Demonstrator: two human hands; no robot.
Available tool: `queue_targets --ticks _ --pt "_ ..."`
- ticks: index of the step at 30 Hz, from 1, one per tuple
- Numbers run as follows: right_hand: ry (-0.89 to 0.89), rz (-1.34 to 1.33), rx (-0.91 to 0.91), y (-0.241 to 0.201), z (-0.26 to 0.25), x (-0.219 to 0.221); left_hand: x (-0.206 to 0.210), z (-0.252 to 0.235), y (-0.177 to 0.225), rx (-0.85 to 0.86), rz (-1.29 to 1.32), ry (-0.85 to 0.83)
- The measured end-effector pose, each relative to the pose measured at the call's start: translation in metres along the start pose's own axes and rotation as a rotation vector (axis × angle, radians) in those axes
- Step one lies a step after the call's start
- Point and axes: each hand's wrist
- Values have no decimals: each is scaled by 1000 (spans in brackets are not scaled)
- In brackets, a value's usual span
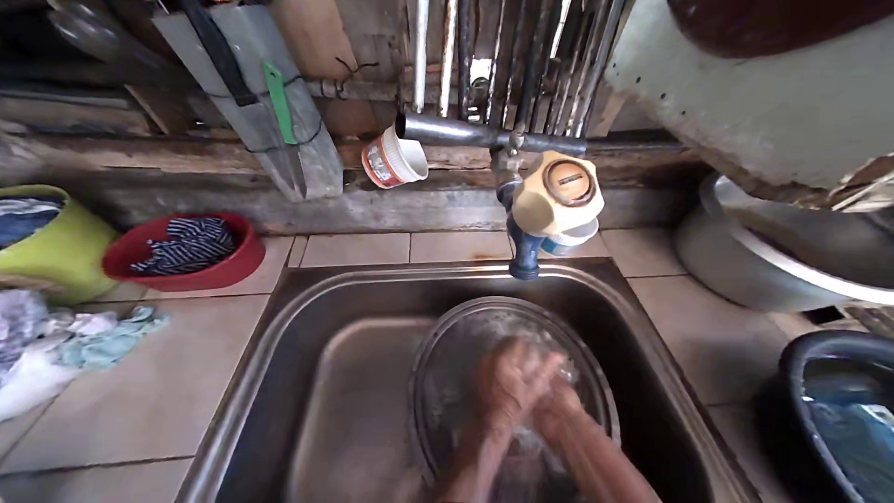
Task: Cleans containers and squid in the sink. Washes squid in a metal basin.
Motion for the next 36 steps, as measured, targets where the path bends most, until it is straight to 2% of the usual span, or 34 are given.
queue_targets --ticks 2,3,6,7,8,10,11,13,15,17,18,21,22,23,24,26,28,31,32,34,36 --pt "-90 44 52 -2 -8 4 -5 -13 -11 -159 -45 13" --pt "-107 59 46 -3 -11 4 -6 -9 -7 -168 -18 16" --pt "-66 162 -59 -22 -9 11 3 25 19 34 123 25" --pt "-79 232 -44 -35 -2 14 4 27 17 70 129 11" --pt "-103 311 -46 -39 -1 11 -4 20 10 3 114 -47" --pt "-322 499 -154 -36 -14 -19 -33 -14 -15 -239 -13 -170" --pt "-414 694 -243 -40 -19 -32 -49 -31 -28 -306 -116 -231" --pt "-507 1172 -323 -48 -27 -49 -67 -37 -50 -213 -300 -338" --pt "-543 1533 -224 -36 -34 -53 -67 -21 -55 -38 -367 -529" --pt "-553 1688 -139 -9 -45 -57 -51 1 -62 42 -356 -718" --pt "-539 1718 -113 2 -49 -58 -41 6 -66 19 -375 -795" --pt "-541 1706 -86 11 -59 -56 -30 -1 -63 -247 -491 -1012" --pt "-553 1692 -111 7 -62 -53 -31 -9 -57 -311 -497 -1034" --pt "-564 1692 -129 -4 -62 -46 -36 -19 -47 -298 -477 -1030" --pt "-582 1643 -143 -22 -56 -34 -44 -29 -35 -237 -406 -997" --pt "-638 1449 -223 -64 -27 -8 -59 -38 -14 -128 -85 -855" --pt "-647 1235 -382 -101 7 10 -62 -33 -7 -136 238 -748" --pt "-614 785 -613 -138 39 18 -54 -20 -36 -243 314 -689" --pt "-571 627 -616 -144 40 16 -53 -18 -43 -324 377 -653" --pt "-407 388 -538 -133 23 3 -52 -12 -38 -405 646 -469" --pt "-331 325 -341 -92 -9 -17 -41 -4 -9 -319 790 -328"
Point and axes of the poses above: each hand's wrist, its own z-axis away from the middle knuckle, its own x-axis out of the palm, y = z × x, and after that the axes turned 4 degrees about -x, right-handed
